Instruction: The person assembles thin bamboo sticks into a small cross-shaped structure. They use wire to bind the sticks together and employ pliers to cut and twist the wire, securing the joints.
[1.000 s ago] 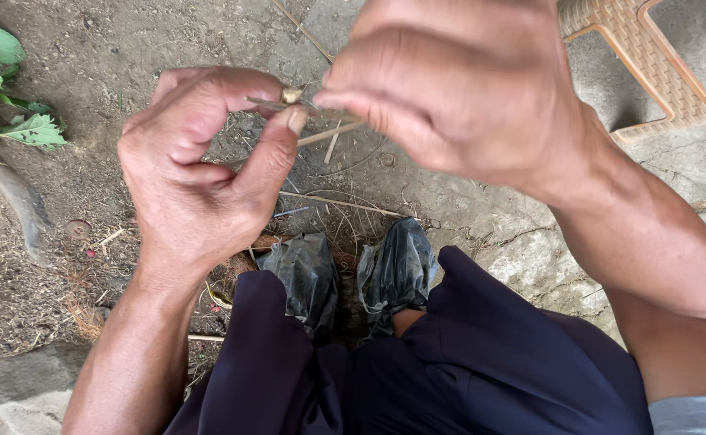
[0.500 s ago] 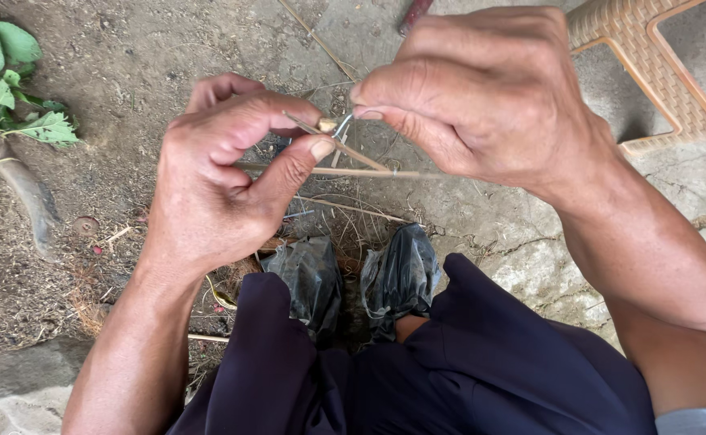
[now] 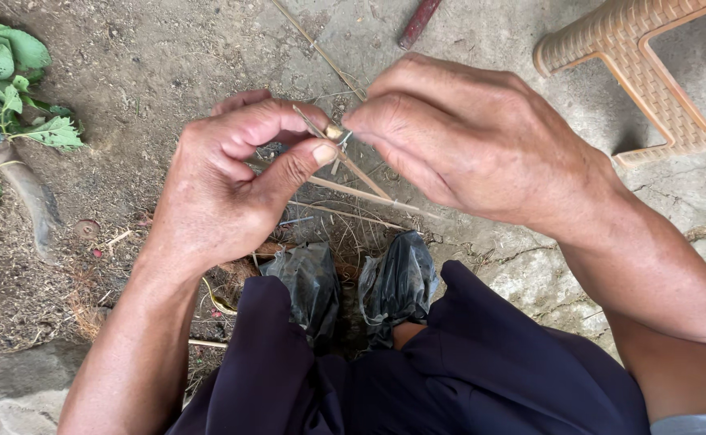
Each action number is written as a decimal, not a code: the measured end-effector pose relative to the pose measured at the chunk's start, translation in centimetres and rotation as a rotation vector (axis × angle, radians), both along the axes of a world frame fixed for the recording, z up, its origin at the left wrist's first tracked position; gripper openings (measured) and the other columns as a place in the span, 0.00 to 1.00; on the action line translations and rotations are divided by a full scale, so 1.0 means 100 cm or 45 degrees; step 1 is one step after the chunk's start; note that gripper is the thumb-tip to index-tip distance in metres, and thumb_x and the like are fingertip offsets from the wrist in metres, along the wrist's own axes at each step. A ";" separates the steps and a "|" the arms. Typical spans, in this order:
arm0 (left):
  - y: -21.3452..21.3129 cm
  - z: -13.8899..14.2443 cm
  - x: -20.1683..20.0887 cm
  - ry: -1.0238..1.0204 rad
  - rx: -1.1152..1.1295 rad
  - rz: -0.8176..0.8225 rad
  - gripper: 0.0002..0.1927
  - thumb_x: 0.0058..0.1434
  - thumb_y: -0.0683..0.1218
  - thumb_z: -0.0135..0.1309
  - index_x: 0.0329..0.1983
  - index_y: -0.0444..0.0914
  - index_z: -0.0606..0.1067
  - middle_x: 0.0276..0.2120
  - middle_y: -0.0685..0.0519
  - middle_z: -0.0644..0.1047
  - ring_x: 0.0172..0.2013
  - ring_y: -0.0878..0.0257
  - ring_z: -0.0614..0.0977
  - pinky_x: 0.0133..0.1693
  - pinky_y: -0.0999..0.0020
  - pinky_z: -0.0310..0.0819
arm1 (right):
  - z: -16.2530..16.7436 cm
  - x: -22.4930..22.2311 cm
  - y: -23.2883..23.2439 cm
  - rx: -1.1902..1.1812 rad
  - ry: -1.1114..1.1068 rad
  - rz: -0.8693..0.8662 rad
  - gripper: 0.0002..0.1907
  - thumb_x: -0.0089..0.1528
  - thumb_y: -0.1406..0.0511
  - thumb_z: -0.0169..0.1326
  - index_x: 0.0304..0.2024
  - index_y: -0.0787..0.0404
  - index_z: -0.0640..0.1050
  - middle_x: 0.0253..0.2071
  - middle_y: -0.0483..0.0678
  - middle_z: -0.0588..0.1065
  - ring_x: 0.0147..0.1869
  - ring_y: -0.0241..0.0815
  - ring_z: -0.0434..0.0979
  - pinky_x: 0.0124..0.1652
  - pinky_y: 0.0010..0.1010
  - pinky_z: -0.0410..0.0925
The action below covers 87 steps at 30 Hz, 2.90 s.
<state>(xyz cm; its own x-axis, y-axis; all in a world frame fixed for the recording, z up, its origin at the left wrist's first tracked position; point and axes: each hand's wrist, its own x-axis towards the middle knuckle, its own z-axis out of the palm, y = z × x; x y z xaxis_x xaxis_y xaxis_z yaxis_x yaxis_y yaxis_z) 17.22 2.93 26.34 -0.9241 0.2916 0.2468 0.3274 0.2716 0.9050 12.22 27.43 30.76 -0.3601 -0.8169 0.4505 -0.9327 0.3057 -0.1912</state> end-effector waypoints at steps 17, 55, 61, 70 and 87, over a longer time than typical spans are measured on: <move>-0.006 -0.011 -0.003 0.087 -0.023 -0.034 0.05 0.66 0.42 0.64 0.44 0.43 0.81 0.40 0.58 0.85 0.45 0.65 0.87 0.74 0.41 0.57 | -0.003 -0.004 -0.007 -0.009 0.546 -0.021 0.06 0.61 0.65 0.64 0.40 0.58 0.83 0.35 0.44 0.78 0.27 0.32 0.75 0.22 0.24 0.66; 0.000 -0.005 0.009 0.186 -0.107 0.038 0.07 0.68 0.40 0.66 0.46 0.42 0.80 0.43 0.57 0.84 0.45 0.67 0.86 0.75 0.47 0.54 | -0.024 -0.011 0.014 -0.067 0.857 0.124 0.04 0.68 0.65 0.65 0.45 0.56 0.84 0.33 0.40 0.77 0.25 0.27 0.70 0.22 0.19 0.57; 0.004 0.003 0.008 0.248 -0.143 0.009 0.06 0.69 0.41 0.66 0.46 0.43 0.81 0.44 0.57 0.85 0.45 0.68 0.86 0.75 0.48 0.54 | -0.025 -0.015 0.004 -0.091 0.647 0.198 0.09 0.67 0.61 0.65 0.39 0.60 0.83 0.21 0.37 0.67 0.19 0.27 0.66 0.16 0.22 0.56; 0.021 0.006 0.010 0.201 -0.220 -0.003 0.06 0.63 0.39 0.65 0.40 0.41 0.80 0.36 0.56 0.83 0.40 0.67 0.84 0.71 0.49 0.53 | -0.023 -0.010 0.019 0.174 -1.151 -0.086 0.06 0.68 0.65 0.56 0.38 0.61 0.78 0.19 0.39 0.73 0.18 0.27 0.67 0.17 0.25 0.56; -0.003 0.013 -0.012 0.118 -0.108 0.029 0.04 0.64 0.41 0.65 0.39 0.43 0.80 0.40 0.56 0.83 0.44 0.67 0.85 0.74 0.44 0.60 | -0.240 -0.019 0.117 0.737 -0.818 -1.096 0.37 0.59 0.53 0.62 0.66 0.59 0.67 0.64 0.64 0.65 0.67 0.66 0.63 0.60 0.53 0.64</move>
